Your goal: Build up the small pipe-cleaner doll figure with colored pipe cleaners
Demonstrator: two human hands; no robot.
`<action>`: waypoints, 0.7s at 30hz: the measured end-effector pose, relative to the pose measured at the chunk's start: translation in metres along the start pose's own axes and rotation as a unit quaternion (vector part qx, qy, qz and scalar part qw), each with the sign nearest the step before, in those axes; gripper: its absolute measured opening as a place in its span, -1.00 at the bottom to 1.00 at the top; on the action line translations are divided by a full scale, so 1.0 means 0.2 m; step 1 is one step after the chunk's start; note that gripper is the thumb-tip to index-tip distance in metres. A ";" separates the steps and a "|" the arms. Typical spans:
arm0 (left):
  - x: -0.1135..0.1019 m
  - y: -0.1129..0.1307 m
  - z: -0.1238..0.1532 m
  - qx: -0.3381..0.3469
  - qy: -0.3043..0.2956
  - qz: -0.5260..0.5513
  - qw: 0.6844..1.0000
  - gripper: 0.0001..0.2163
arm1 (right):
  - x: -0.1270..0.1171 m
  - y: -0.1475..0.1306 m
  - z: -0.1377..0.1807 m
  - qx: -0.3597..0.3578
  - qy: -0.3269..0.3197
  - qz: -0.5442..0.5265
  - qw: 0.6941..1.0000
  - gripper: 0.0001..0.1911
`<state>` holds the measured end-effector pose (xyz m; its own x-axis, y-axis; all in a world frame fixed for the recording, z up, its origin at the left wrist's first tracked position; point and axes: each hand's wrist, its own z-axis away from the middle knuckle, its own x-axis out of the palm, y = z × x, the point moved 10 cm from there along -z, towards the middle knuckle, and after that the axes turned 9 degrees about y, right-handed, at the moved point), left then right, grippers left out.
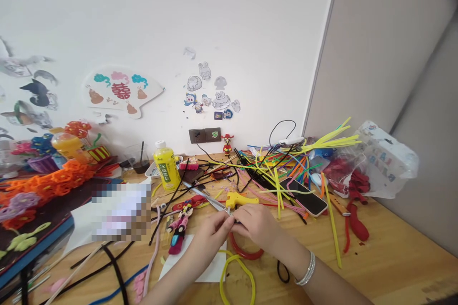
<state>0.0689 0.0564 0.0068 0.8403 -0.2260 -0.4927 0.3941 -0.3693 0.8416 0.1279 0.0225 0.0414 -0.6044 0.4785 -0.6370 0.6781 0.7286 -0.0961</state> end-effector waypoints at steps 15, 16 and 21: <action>0.01 0.06 0.00 0.055 -0.037 -0.059 0.996 -0.71 | 0.09 0.22 0.03 0.256 -0.067 -0.384 0.884 -0.72; 0.01 0.06 0.00 0.058 -0.038 -0.053 0.996 -0.70 | 0.12 0.23 0.05 0.293 -0.057 -0.418 0.858 -0.73; -0.01 0.05 0.00 0.059 -0.024 -0.006 0.998 -0.68 | 0.09 0.30 0.09 0.345 0.095 -0.417 0.835 -0.67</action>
<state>0.0717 0.0536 0.0164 0.8156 -0.2622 -0.5157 0.3561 -0.4749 0.8048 0.1647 0.0662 0.0112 -0.9981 0.0623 -0.0022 0.0284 0.4222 -0.9061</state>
